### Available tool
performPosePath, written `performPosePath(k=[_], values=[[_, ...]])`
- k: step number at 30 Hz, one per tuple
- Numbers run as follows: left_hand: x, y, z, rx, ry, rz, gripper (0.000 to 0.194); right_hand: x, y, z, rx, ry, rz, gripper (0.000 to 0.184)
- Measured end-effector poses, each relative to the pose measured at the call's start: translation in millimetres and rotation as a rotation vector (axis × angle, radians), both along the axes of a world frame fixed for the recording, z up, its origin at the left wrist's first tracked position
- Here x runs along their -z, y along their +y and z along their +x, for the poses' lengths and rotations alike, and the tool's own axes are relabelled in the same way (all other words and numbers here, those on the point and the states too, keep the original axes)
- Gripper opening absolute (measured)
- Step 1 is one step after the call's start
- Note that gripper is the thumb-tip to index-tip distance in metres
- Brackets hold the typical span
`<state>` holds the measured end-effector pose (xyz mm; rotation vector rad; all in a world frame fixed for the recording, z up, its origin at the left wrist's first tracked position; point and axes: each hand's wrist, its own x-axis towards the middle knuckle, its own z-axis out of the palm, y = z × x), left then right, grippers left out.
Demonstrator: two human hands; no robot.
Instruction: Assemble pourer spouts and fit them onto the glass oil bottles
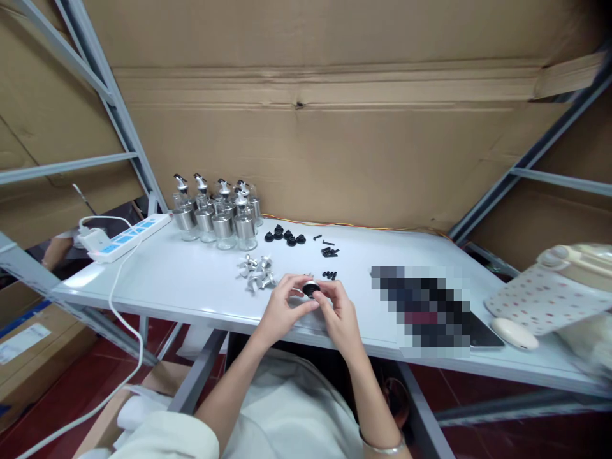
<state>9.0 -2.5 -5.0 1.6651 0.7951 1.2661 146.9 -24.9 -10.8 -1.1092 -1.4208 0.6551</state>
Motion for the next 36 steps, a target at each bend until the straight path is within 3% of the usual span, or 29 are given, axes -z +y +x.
performPosePath(k=[9, 14, 18, 21, 24, 30, 36], values=[[-1.3, 0, 0, -0.028, 0.014, -0.060, 0.027, -6.1, 0, 0, 0.013, -0.134, 0.004, 0.019], [0.5, 0, 1, -0.050, 0.028, -0.054, 0.028, -23.9, 8, 15, 0.060, -0.295, 0.052, 0.017], [1.4, 0, 2, -0.042, 0.050, -0.061, 0.029, -49.2, 39, 42, 0.152, -0.481, 0.099, 0.016], [0.1, -1, 2, -0.019, 0.056, -0.086, 0.030, -68.8, 78, 59, 0.266, -0.753, -0.060, 0.020], [-1.5, -2, 2, -0.004, 0.055, -0.109, 0.032, -80.4, 121, 66, 0.276, -0.853, -0.127, 0.022], [-4.4, -6, 0, -0.002, 0.127, -0.096, 0.033, -66.9, 180, 66, 0.198, -1.043, -0.315, 0.015], [-3.6, -8, -1, -0.028, 0.164, -0.087, 0.033, -48.3, 201, 67, 0.136, -1.094, -0.386, 0.024]])
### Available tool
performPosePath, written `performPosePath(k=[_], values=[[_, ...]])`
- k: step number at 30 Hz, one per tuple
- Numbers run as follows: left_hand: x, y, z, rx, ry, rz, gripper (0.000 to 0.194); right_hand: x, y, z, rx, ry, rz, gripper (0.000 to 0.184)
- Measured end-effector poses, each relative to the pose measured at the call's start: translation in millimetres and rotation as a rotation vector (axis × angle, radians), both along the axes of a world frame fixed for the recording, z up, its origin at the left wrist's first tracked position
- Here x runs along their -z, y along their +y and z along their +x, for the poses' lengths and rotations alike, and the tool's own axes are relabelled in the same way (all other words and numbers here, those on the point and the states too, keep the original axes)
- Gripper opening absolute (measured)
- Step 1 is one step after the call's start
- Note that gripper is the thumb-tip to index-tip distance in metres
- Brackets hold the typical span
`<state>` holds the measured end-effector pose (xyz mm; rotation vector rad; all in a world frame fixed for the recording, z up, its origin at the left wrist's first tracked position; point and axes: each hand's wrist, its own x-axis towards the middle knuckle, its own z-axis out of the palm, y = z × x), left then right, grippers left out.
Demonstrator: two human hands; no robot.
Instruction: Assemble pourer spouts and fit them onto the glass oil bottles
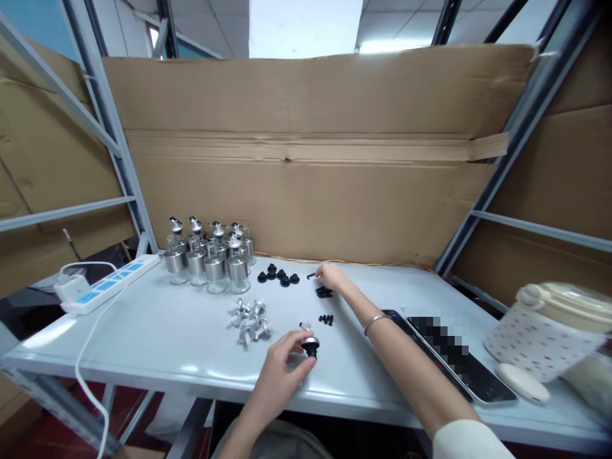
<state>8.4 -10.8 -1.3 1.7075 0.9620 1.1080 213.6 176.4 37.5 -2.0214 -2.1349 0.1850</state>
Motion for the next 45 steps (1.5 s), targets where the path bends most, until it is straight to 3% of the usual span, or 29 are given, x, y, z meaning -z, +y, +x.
performPosePath(k=[4, 7, 11, 13, 15, 17, 19, 22, 27, 37, 40, 45], values=[[4.8, 3, 0, 0.024, -0.027, 0.032, 0.032, -3.4, -1, -5, -0.002, 0.049, 0.057, 0.023], [7.4, 5, -1, 0.015, -0.062, 0.051, 0.030, -17.0, -14, -12, 0.001, 0.129, 0.169, 0.021], [8.0, 5, -3, 0.023, -0.069, 0.043, 0.028, -41.8, -58, -22, -0.006, 0.264, 0.352, 0.013], [8.4, 6, -3, 0.024, -0.073, 0.042, 0.029, -44.6, -88, -28, -0.030, 0.353, 0.430, 0.010], [9.3, 7, -2, 0.021, -0.089, 0.042, 0.029, -33.2, -120, -35, -0.037, 0.446, 0.486, 0.012], [10.0, 8, -1, 0.030, -0.126, 0.036, 0.028, -8.7, -147, -42, -0.014, 0.564, 0.519, 0.019], [10.1, 8, 0, 0.045, -0.173, 0.030, 0.026, 20.0, -167, -49, 0.056, 0.956, 0.575, 0.025], [8.4, 7, 1, 0.060, -0.177, 0.047, 0.021, 48.2, -185, -58, 0.082, 1.186, 0.495, 0.027], [6.0, 9, 0, 0.032, -0.077, 0.061, 0.016, 48.6, -191, -62, 0.077, 1.160, 0.435, 0.028], [13.6, 11, 1, -0.079, -0.165, -0.038, 0.015, 47.7, -191, -66, -0.046, 0.644, 0.254, 0.022], [13.8, 11, 1, -0.075, -0.185, -0.061, 0.013, 44.1, -190, -67, -0.019, 0.679, 0.277, 0.020], [9.2, 11, 3, 0.009, -0.202, -0.107, 0.008, 34.2, -184, -66, 0.103, 1.011, 0.351, 0.027]])
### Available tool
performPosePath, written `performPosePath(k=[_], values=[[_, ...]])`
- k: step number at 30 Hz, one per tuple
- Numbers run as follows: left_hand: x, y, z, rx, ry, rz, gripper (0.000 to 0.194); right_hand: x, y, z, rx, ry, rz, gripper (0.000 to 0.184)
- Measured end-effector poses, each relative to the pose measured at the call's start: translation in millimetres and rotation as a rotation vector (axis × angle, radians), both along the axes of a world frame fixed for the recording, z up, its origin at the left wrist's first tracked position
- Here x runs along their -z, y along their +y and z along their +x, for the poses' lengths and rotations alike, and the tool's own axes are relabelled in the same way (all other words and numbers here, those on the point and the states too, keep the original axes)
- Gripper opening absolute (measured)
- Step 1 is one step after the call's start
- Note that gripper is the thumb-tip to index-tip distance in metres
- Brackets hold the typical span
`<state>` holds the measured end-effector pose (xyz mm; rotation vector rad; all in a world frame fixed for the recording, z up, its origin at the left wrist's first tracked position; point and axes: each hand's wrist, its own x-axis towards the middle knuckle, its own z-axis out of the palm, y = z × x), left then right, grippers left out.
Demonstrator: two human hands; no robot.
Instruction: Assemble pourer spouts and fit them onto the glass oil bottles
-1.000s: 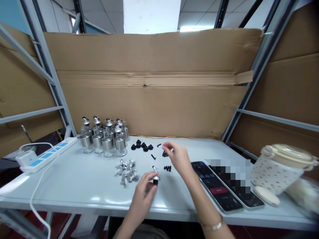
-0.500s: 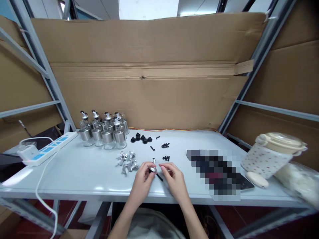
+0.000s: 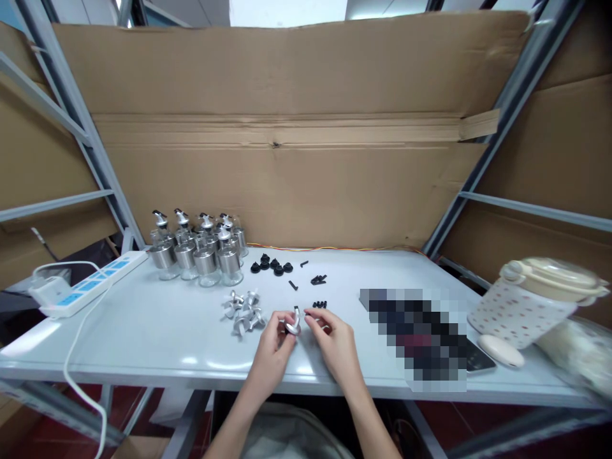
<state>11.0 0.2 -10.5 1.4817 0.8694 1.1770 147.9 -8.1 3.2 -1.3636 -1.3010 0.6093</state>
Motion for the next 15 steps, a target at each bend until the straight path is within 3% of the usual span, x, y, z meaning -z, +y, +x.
performPosePath(k=[5, 10, 15], values=[[-14.8, 2, 5, 0.097, 0.062, 0.055, 0.009, -12.0, 7, 1, 0.026, 0.169, 0.031, 0.028], [-42.0, 14, -1, 0.153, 0.181, 0.095, 0.004, -34.5, 16, 10, -0.015, 0.076, 0.074, 0.021], [-60.5, 38, -1, 0.146, 0.214, 0.030, 0.021, -64.6, 43, 24, -0.090, 0.091, 0.012, 0.020]])
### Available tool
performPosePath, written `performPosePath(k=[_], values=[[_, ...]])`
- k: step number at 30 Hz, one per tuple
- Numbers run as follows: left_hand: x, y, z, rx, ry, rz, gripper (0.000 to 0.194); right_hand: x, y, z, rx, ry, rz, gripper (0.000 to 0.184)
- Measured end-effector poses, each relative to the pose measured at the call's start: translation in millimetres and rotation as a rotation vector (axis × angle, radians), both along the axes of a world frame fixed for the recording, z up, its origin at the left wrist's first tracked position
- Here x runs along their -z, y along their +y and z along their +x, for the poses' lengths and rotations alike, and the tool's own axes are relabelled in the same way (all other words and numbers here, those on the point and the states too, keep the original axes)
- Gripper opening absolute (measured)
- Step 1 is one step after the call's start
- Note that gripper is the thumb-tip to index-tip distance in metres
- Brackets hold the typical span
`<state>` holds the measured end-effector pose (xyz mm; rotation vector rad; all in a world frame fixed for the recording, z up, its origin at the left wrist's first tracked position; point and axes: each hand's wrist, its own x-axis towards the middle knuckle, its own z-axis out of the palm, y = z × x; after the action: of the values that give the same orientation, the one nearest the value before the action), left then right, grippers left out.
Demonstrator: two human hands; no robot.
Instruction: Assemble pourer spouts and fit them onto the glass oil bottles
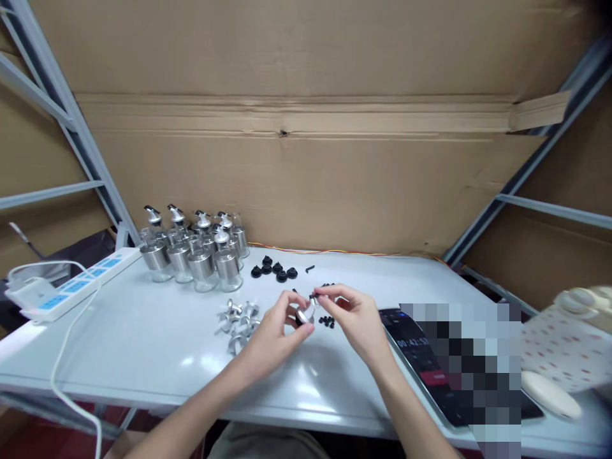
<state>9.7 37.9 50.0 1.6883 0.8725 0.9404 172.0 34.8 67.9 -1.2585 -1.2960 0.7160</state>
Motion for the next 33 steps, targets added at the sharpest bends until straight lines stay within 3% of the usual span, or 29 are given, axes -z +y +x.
performPosePath(k=[4, 11, 20, 25, 33], values=[[4.7, 27, 12, -0.089, -0.065, 0.022, 0.025, -11.4, 34, 4, -0.058, 0.060, -0.007, 0.026], [17.6, 62, 13, -0.059, 0.047, 0.090, 0.030, -0.7, 65, 5, -0.120, 0.074, -0.086, 0.032], [9.0, 54, -7, -0.064, 0.226, 0.221, 0.023, 7.5, 54, 8, -0.235, 0.049, -0.058, 0.019], [10.2, 55, -10, -0.053, 0.250, 0.237, 0.019, 16.2, 57, 13, -0.282, -0.056, -0.075, 0.019], [13.0, 56, -13, -0.021, 0.271, 0.393, 0.021, 13.4, 55, 18, -0.354, -0.135, -0.080, 0.020]])
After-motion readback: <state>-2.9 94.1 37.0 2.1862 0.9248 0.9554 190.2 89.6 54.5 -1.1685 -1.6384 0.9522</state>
